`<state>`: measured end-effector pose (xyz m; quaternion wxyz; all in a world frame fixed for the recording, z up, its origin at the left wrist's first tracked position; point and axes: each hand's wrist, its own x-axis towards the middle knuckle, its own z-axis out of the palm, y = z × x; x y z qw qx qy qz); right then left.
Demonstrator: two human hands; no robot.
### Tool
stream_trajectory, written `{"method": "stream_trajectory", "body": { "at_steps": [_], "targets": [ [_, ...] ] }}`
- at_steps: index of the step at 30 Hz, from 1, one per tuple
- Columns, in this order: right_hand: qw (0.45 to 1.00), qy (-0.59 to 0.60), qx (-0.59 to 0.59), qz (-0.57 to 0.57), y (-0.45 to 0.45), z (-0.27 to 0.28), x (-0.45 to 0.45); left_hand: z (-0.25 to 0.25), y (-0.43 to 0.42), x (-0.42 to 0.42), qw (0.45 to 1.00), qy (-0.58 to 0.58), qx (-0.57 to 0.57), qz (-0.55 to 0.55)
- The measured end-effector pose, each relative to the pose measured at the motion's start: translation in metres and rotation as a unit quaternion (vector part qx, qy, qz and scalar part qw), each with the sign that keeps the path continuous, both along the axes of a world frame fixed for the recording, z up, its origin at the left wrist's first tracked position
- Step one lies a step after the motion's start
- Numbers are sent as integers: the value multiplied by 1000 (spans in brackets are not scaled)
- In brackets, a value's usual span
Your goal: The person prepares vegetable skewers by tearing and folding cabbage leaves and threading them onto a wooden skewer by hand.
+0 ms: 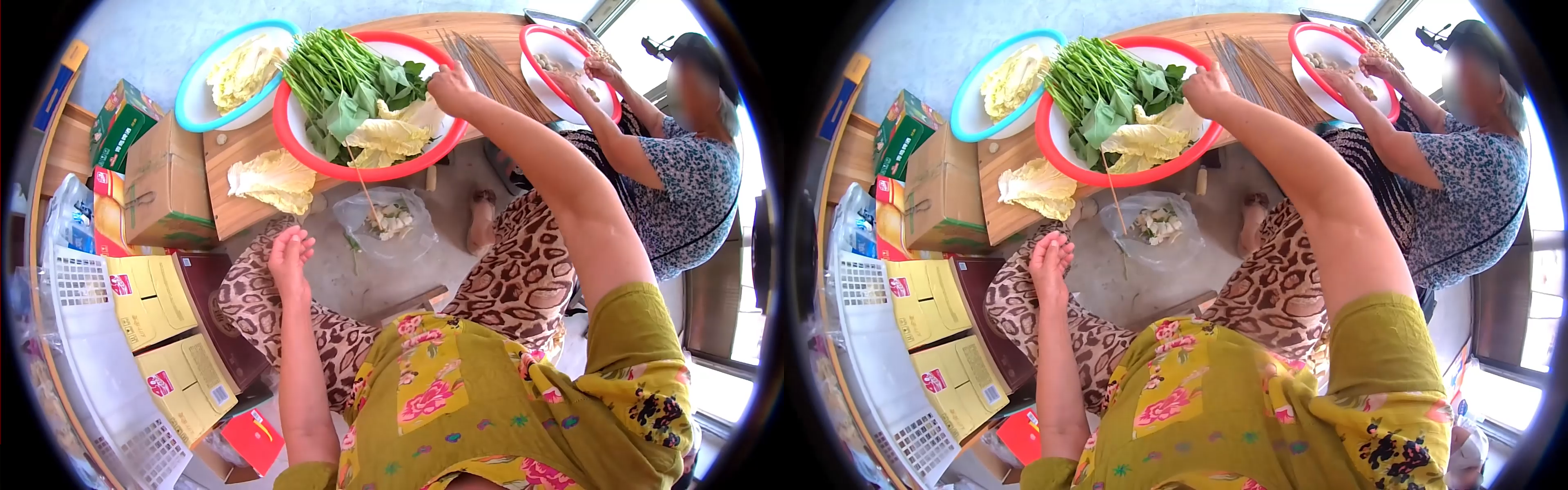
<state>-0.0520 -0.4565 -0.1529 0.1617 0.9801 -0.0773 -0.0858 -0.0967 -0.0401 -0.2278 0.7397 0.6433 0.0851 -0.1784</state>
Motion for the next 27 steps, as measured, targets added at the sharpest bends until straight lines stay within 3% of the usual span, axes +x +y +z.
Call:
{"method": "stream_trajectory", "body": {
  "at_steps": [2, 4, 12, 18, 20, 27],
  "targets": [
    [998, 12, -65, 17, 4, -7, -2, 0, 1, 0, 1000, 1, 4, -1],
    [998, -33, -45, 10, 3, -10, -4, -1, 1, 0, 1000, 3, 6, 0],
    [972, -130, 193, -47, -3, -11, -14, 0, -2, -2, 1000, 3, 12, -2],
    [989, -106, 106, -10, 1, -21, -19, 4, -1, -4, 1000, 10, 12, 8],
    [980, -119, 158, -6, -5, -19, -18, 2, 2, -4, 1000, 5, 9, 8],
    [921, -283, 268, 24, -8, 59, -41, 7, 0, -3, 1000, -16, 4, 11]
  ]
}}
